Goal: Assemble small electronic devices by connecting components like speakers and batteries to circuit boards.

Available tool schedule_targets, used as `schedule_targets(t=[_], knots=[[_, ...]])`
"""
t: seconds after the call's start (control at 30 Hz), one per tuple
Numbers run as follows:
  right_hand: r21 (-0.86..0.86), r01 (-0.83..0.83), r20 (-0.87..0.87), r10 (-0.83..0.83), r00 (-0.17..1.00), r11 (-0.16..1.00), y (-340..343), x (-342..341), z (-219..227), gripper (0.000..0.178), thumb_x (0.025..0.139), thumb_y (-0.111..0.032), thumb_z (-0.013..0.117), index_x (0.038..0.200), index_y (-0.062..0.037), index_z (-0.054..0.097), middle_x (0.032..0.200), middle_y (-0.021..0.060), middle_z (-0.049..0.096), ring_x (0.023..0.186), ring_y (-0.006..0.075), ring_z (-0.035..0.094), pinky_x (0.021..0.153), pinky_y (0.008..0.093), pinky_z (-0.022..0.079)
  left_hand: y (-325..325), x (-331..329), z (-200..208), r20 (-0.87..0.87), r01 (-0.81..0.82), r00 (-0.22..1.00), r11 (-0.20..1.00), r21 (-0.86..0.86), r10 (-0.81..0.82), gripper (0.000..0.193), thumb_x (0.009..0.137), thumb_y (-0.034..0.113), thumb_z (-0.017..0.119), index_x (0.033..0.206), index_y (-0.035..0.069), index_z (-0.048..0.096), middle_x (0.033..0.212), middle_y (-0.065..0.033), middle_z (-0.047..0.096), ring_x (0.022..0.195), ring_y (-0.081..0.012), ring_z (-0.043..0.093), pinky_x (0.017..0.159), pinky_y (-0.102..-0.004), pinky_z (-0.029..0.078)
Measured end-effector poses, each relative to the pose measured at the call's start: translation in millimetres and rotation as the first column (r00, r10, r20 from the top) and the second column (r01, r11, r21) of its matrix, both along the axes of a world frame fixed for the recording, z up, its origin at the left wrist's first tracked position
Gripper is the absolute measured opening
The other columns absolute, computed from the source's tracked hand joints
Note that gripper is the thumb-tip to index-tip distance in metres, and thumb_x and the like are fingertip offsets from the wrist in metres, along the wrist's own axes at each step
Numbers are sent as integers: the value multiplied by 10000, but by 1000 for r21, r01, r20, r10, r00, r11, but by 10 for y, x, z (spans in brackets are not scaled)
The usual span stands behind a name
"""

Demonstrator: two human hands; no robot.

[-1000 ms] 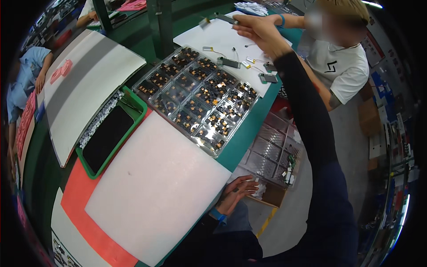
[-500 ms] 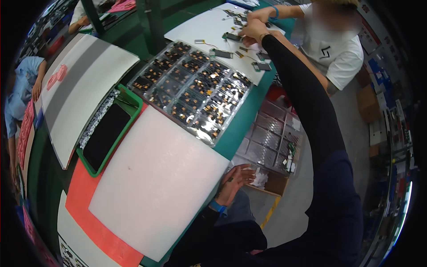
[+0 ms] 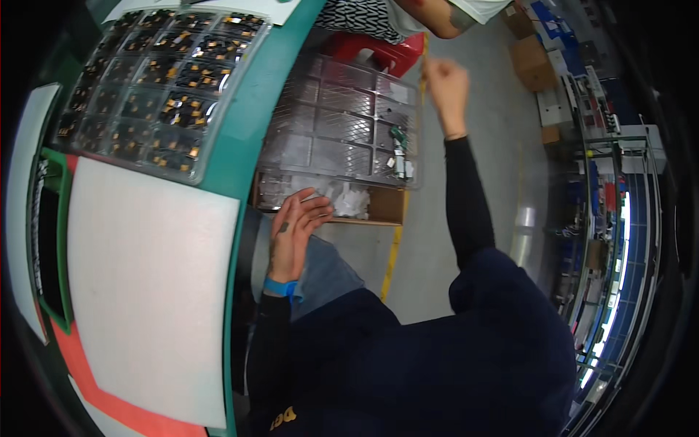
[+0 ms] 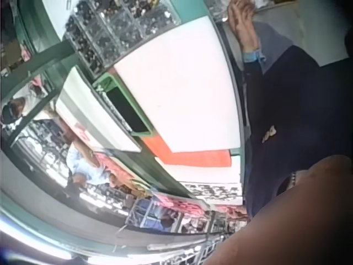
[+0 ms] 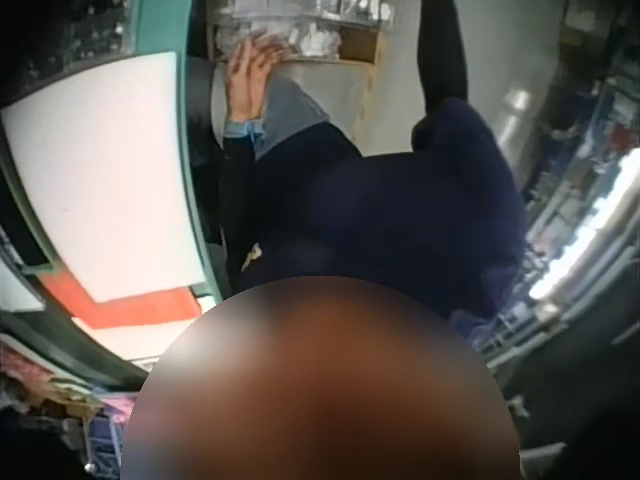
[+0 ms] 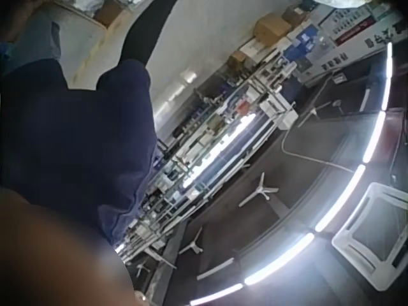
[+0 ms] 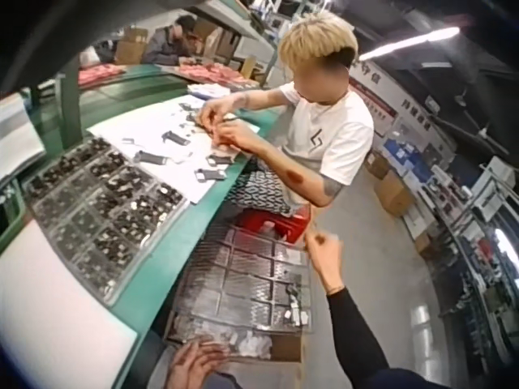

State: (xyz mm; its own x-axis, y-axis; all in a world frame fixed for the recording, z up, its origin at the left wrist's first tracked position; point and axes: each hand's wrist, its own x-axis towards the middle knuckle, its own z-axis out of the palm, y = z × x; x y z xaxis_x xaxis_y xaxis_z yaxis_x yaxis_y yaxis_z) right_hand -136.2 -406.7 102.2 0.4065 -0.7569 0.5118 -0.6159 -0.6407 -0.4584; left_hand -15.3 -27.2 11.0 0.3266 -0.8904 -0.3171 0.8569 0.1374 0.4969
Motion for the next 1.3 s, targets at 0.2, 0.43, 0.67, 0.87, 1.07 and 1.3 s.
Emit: schedule_targets(t=[0.2, 0.43, 0.67, 0.87, 1.07, 1.3], knots=[[212, 244, -452, -126, 883, 946, -357, -1518, -2206, 269, 792, -237, 701, 902, 4, 747, 734, 136, 737, 635, 425, 660, 606, 437, 556, -55, -126, -26, 23, 63, 998, 998, -18, -62, 412, 1119, 255, 444, 1403, -40, 483, 1229, -214, 662, 1100, -278, 677, 1000, -380, 551], [232, 192, -436, -74, 897, 954, -182, -1191, -2257, 361, 775, -253, 734, 1020, 13, 744, 865, 157, 740, 795, 382, 696, 719, 431, 553, -55, -124, -38, 56, 57, 997, 998, 19, -58, 403, 1119, 241, 441, 1403, -42, 481, 1227, -212, 661, 1098, -275, 677, 997, -374, 549], [419, 288, -316, -159, 935, 861, -239, -1195, -1863, 393, 821, -231, 743, 1109, 37, 735, 946, 144, 742, 807, 272, 691, 748, 351, 564, -65, -97, -12, 62, 34, 997, 999, 29, -36, 398, 1119, 235, 441, 1399, -44, 485, 1230, -216, 660, 1100, -276, 677, 996, -371, 549], [709, 26, 277, -312, 909, 705, 0, -1365, -1538, 307, 925, -150, 672, 1179, 22, 693, 1007, 120, 725, 875, 217, 683, 812, 330, 557, -91, -106, -20, 64, 51, 997, 999, 16, -52, 395, 1117, 232, 455, 1397, -44, 489, 1238, -213, 662, 1099, -272, 678, 998, -366, 547], [677, -675, 732, -356, 580, 292, 1313, -923, -1106, 341, 979, -19, 593, 1320, -24, 571, 1188, 158, 677, 1048, 225, 677, 995, 329, 531, -34, -150, -20, 150, 82, 984, 994, 73, -92, 400, 1103, 232, 513, 1407, -26, 494, 1243, -203, 665, 1111, -265, 677, 1025, -361, 535], [674, -735, 636, -449, 628, -74, 2673, -232, -657, 374, 959, 43, 617, 1327, -6, 574, 1244, 156, 666, 1152, 236, 662, 1078, 344, 515, -62, -225, -16, 253, -110, 964, 991, 83, 86, 480, 1085, 262, 565, 1474, -1, 470, 1336, -195, 631, 1164, -233, 656, 1074, -359, 512]])
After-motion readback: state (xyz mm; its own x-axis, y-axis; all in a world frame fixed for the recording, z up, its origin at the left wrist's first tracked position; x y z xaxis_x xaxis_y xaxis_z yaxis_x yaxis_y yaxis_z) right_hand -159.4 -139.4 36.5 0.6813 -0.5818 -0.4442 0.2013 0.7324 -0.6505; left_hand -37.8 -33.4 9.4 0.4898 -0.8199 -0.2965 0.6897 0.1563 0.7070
